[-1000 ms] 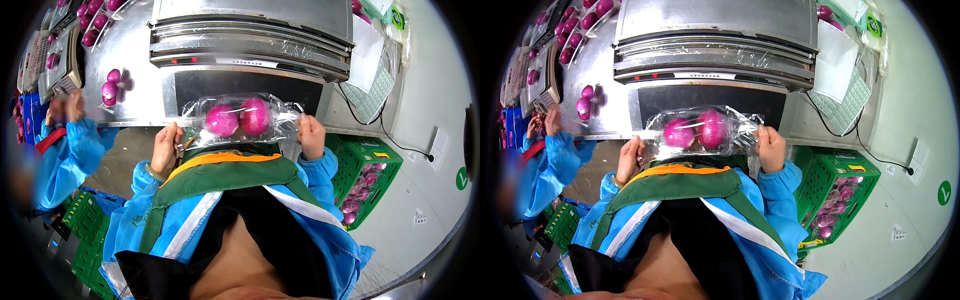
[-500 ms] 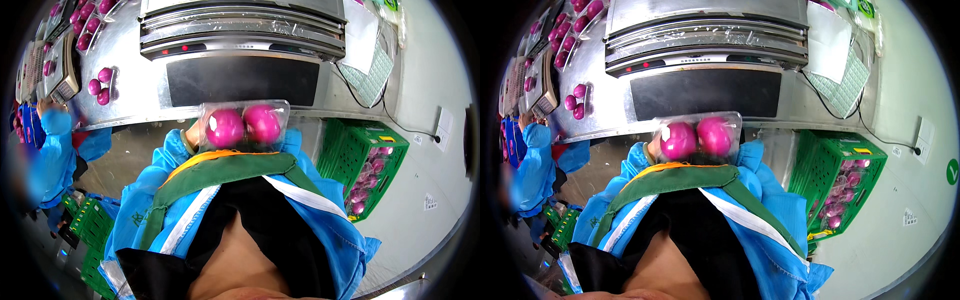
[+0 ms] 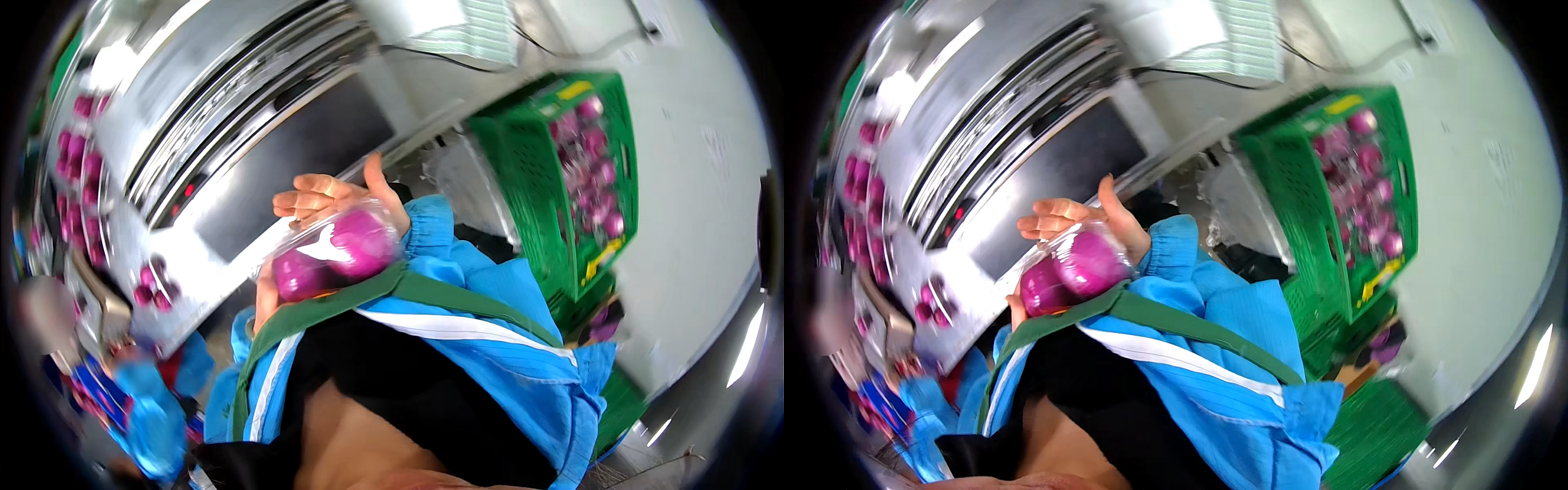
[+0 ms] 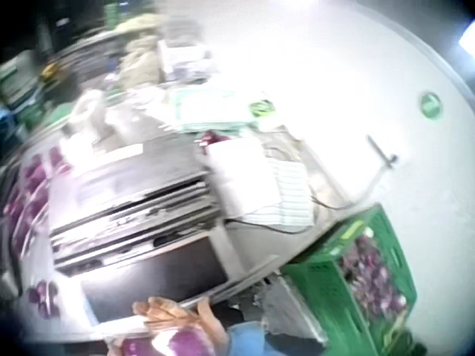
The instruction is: The person repeatedly picks red onions from a green crate, places them into clear plastic bags on a metal table, and seals them using a vacuum sealer. After sealing, the person places the packaged onions back into the crate and applies a label to the package.
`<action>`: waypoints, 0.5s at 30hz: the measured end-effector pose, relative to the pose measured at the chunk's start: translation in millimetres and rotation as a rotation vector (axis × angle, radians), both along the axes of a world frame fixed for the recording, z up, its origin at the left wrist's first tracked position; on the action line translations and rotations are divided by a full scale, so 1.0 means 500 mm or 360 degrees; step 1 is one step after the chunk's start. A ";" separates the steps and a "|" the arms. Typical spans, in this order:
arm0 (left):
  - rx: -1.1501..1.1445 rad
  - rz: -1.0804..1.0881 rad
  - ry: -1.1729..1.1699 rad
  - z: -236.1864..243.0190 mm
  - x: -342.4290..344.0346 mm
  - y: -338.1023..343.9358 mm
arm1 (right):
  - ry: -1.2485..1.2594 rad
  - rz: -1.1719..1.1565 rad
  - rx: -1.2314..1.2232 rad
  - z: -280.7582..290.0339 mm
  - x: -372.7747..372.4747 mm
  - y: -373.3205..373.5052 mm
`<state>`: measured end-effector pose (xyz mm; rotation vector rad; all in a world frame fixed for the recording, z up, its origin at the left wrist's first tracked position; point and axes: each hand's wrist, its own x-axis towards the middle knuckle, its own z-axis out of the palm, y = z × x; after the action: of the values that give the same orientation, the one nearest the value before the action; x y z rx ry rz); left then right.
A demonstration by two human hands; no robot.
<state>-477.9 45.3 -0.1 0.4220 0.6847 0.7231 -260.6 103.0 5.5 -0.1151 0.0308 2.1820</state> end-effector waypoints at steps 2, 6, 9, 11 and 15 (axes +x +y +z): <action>-0.0014 0.0040 0.0007 -0.016 0.026 0.014 | -0.0011 -0.0254 -0.0060 0.002 0.063 -0.044; 0.0094 -0.0058 0.0064 -0.057 0.136 0.083 | -0.1212 -0.0851 -0.0148 -0.008 0.118 -0.099; 0.0713 -0.0729 0.0168 -0.059 0.305 0.129 | -0.1130 -0.1464 0.0062 0.028 0.303 -0.072; 0.0612 -0.0837 -0.0138 0.028 0.424 0.137 | -0.1338 -0.1737 -0.0305 0.039 0.477 -0.126; 0.0760 -0.1241 0.0279 0.045 0.556 0.146 | -0.1804 -0.2328 -0.0410 0.074 0.793 -0.317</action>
<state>-199.7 118.2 22.4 1.1248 0.4449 0.0922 135.7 -55.6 42.4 -1.0671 -0.1894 0.4517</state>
